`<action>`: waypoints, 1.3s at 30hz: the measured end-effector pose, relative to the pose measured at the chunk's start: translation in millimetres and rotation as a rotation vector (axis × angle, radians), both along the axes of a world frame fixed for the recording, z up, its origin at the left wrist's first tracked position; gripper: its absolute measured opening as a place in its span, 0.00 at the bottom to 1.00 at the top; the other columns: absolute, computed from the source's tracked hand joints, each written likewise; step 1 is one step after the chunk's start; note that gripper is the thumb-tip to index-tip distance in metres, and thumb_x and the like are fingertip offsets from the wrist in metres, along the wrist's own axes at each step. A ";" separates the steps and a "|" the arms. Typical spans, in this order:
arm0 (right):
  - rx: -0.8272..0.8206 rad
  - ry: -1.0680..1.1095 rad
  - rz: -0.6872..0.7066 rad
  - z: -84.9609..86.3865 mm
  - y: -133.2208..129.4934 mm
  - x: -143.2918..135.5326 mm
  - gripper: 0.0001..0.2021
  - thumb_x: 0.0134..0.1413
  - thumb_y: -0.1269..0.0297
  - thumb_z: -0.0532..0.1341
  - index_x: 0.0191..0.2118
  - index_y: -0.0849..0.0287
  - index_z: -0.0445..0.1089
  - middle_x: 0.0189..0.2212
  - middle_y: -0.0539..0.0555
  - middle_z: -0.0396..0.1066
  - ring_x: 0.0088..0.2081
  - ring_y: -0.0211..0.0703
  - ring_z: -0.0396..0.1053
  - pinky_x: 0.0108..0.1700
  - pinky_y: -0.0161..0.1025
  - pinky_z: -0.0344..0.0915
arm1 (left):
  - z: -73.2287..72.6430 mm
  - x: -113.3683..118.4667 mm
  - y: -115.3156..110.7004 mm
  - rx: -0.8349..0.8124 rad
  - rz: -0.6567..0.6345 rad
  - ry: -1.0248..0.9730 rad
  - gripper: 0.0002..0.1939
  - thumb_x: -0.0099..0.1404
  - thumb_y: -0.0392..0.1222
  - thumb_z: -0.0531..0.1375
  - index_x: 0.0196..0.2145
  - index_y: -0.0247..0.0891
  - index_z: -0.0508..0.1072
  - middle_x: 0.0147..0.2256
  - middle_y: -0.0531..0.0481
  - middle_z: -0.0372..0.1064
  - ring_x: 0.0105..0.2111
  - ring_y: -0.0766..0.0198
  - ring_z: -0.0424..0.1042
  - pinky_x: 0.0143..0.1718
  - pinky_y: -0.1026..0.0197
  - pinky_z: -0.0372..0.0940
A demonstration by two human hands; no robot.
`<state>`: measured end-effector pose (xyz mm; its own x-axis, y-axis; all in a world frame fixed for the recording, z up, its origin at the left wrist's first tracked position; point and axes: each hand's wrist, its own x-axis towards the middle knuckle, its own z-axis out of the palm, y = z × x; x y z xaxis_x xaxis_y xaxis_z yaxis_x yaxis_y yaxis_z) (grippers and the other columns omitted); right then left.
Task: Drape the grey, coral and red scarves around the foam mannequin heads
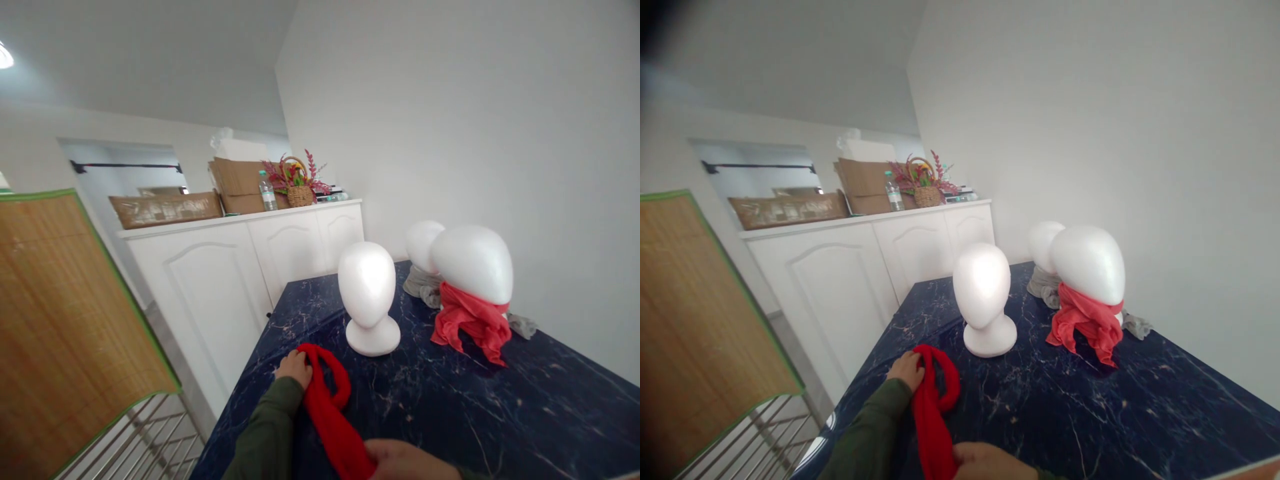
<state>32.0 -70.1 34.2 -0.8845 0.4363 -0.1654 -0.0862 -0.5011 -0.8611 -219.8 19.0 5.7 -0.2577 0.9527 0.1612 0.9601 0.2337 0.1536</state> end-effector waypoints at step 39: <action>1.125 -0.324 -1.316 -60.2 186.5 -28.9 0.23 0.50 0.67 0.42 0.52 0.64 0.56 0.51 0.60 0.56 0.53 0.47 0.50 0.54 0.51 0.45 | 13.6 113.6 80.0 0.477 -0.254 -0.665 0.36 0.48 0.49 0.61 0.50 0.28 0.55 0.50 0.34 0.58 0.51 0.54 0.58 0.52 0.53 0.53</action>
